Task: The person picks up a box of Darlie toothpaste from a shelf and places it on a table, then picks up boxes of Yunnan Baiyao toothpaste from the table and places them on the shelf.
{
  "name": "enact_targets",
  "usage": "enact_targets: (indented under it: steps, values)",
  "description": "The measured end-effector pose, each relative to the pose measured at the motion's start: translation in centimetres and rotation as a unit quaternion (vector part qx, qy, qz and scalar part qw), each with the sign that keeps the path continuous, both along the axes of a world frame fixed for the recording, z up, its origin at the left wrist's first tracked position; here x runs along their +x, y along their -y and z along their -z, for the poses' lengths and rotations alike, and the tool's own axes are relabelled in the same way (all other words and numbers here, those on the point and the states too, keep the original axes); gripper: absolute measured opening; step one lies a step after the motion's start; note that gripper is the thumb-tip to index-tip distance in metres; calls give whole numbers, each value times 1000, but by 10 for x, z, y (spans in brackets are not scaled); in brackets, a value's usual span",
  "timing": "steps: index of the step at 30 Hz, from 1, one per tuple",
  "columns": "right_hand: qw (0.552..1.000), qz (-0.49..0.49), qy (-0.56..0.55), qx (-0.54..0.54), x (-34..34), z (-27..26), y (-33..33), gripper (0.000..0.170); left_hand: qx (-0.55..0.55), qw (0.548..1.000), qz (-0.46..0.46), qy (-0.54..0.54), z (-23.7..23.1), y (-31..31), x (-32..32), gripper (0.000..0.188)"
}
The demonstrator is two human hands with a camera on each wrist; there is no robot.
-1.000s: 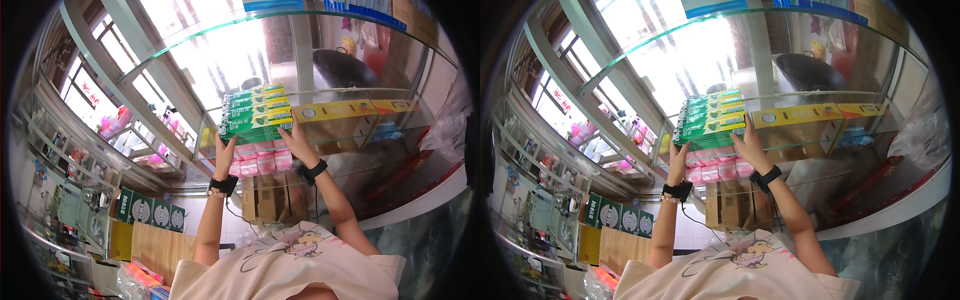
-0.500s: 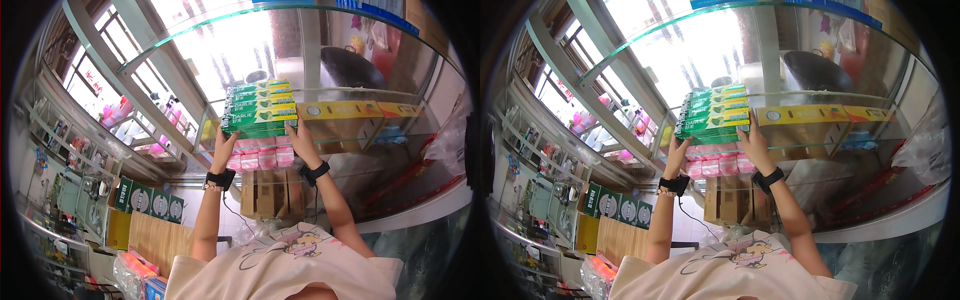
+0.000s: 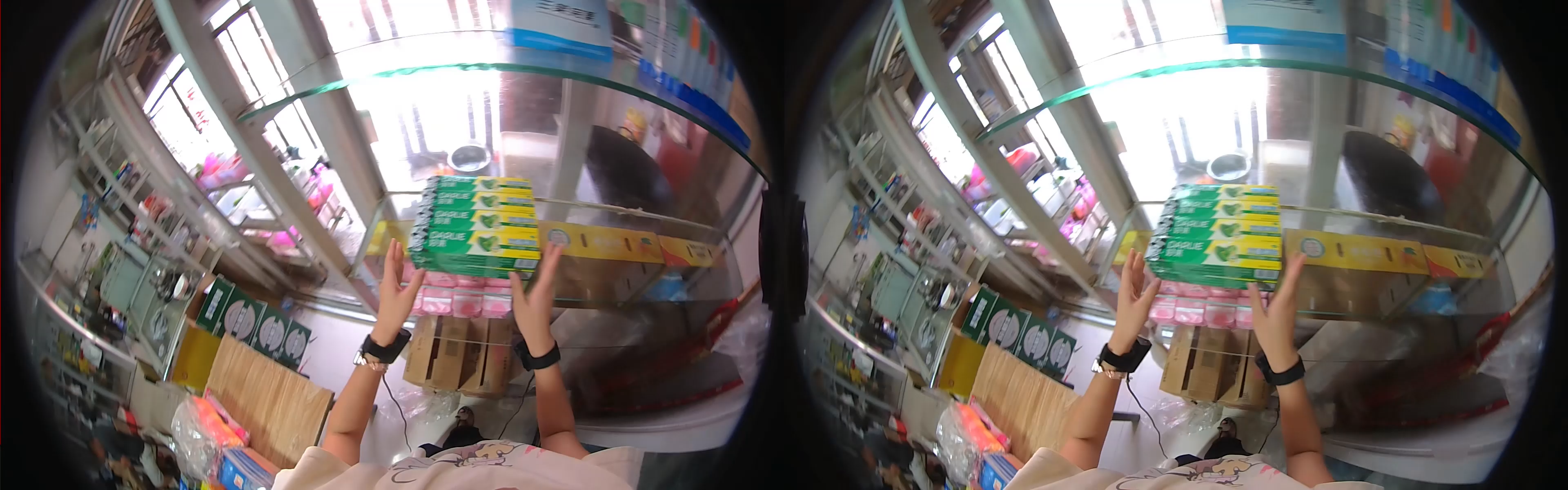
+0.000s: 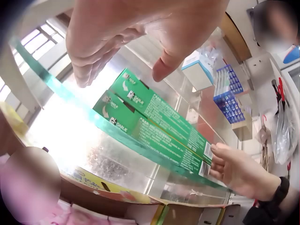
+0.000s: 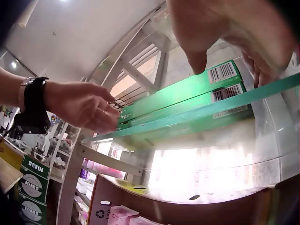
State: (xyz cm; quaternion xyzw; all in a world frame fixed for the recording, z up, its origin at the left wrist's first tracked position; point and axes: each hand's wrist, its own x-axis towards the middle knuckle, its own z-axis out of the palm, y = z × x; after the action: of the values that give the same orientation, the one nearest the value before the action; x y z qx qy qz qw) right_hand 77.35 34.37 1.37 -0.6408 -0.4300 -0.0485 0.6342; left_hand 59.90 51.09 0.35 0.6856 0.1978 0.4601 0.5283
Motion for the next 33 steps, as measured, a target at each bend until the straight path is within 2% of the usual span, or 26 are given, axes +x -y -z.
enact_targets:
  steps: [2, 3, 5, 6, 7, 9, 10, 11, 12, 13, 14, 15, 18, 22, 24, 25, 27, 32, 33]
  values:
    - [998, 58, 14, 27, -16, 4, 9, 76, 39, 998, -37, -42, -4, 26, -34, 67]
    - [999, 42, 12, 26, -23, 10, 13, 76, -3, 998, -43, -54, -3, 45, -54, 64]
    - [997, 62, 41, -3, -42, 24, 27, 71, 50, 985, -51, -160, 20, 73, -102, 58]
    - [998, 57, 32, -8, -63, 31, 32, 61, 50, 977, -71, -196, 24, 87, -132, 51]
    - [999, 34, 35, -11, -75, 41, 39, 61, 45, 969, -91, -224, 31, 104, -155, 45]
    - [995, -31, -6, -92, -98, 59, 43, 52, -23, 944, -76, -321, 63, 150, -227, 35]
    - [997, -36, 17, -60, -115, 59, 40, 39, -73, 939, -120, -313, 76, 175, -256, 32]
    - [996, -64, 21, -60, -130, 55, 40, 39, -120, 932, -164, -302, 87, 198, -283, 29]
    - [982, -141, -7, -122, -145, 51, 41, 36, -128, 927, -189, -297, 96, 221, -310, 29]
    - [958, -215, -32, -185, -160, 48, 41, 33, -182, 913, -235, -278, 105, 244, -337, 29]
    - [954, -252, -35, -161, -179, 44, 38, 32, -235, 896, -277, -256, 113, 267, -359, 29]
    - [948, -272, -32, -163, -196, 44, 34, 32, -241, 889, -296, -251, 122, 289, -379, 29]
    - [926, -342, 19, -161, -243, 32, 23, 40, -289, 832, -434, -188, 146, 334, -417, 24]
    - [896, -408, 49, -169, -318, 15, 25, 41, -280, 828, -462, -149, 142, 362, -438, 26]
    - [876, -447, 71, -163, -352, 12, 33, 41, -277, 845, -431, -156, 140, 373, -439, 27]
    - [865, -467, 81, -161, -370, 12, 40, 41, -285, 837, -442, -151, 140, 381, -442, 27]
    - [847, -498, 81, -170, -404, 15, 57, 42, -265, 839, -431, -198, 140, 404, -451, 28]
    - [807, -562, 64, -167, -466, 48, 102, 42, -296, 809, -468, -198, 156, 461, -499, 29]
    - [802, -570, 68, -168, -476, 53, 111, 42, -297, 794, -480, -226, 157, 472, -509, 30]
